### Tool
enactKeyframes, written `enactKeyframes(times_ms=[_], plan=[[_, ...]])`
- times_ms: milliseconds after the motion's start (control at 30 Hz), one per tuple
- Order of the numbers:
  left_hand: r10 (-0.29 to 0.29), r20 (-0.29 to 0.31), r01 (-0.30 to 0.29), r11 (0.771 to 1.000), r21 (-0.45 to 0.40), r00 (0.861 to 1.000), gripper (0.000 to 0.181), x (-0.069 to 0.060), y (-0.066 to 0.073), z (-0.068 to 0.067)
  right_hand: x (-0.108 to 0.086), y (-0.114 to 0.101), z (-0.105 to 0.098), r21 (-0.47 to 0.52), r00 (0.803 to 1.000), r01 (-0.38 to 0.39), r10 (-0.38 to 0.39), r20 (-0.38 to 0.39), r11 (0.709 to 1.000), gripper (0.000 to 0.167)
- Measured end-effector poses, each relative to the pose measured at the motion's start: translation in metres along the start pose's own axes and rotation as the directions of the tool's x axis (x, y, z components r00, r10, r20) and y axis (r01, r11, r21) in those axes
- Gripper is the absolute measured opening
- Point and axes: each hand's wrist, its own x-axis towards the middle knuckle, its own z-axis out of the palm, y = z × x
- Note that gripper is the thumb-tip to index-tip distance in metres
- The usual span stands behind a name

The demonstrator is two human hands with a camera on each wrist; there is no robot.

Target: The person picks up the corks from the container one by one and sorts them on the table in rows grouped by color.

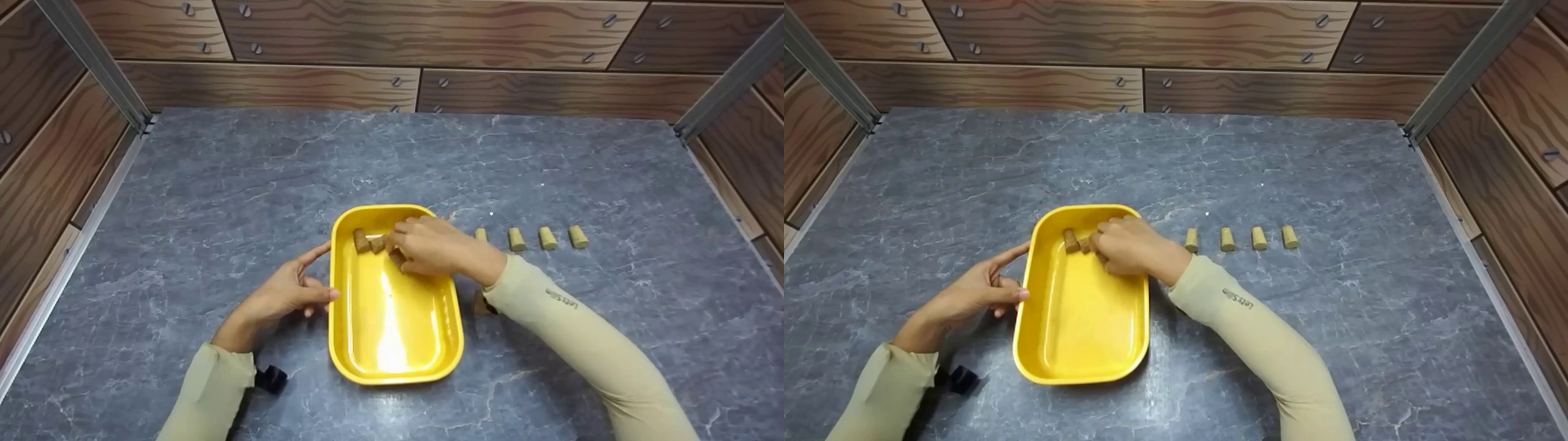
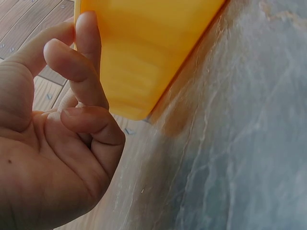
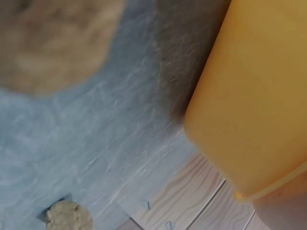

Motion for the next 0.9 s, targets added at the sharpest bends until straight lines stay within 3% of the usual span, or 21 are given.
enactKeyframes(times_ms=[200, 700, 900], plan=[[-0.004, -0.008, 0.004, 1.000, -0.003, 1.000, 0.096, -0.0001, -0.0009, 0.0000, -0.0005, -0.0082, 0.0001, 0.071, 0.999, 0.041, -0.043, 0.022, 0.997, 0.028], [-0.001, -0.010, 0.001, 1.000, -0.004, 1.000, 0.097, 0.0000, -0.0013, -0.0001, -0.0002, -0.0057, -0.0067, 0.128, 0.989, 0.019, -0.037, 0.143, 0.992, 0.041], [-0.008, -0.012, 0.008, 1.000, -0.001, 1.000, 0.096, -0.0005, -0.0003, 0.0003, 0.0026, -0.0025, -0.0051, 0.124, 0.990, 0.058, -0.073, 0.121, 0.991, 0.040]])
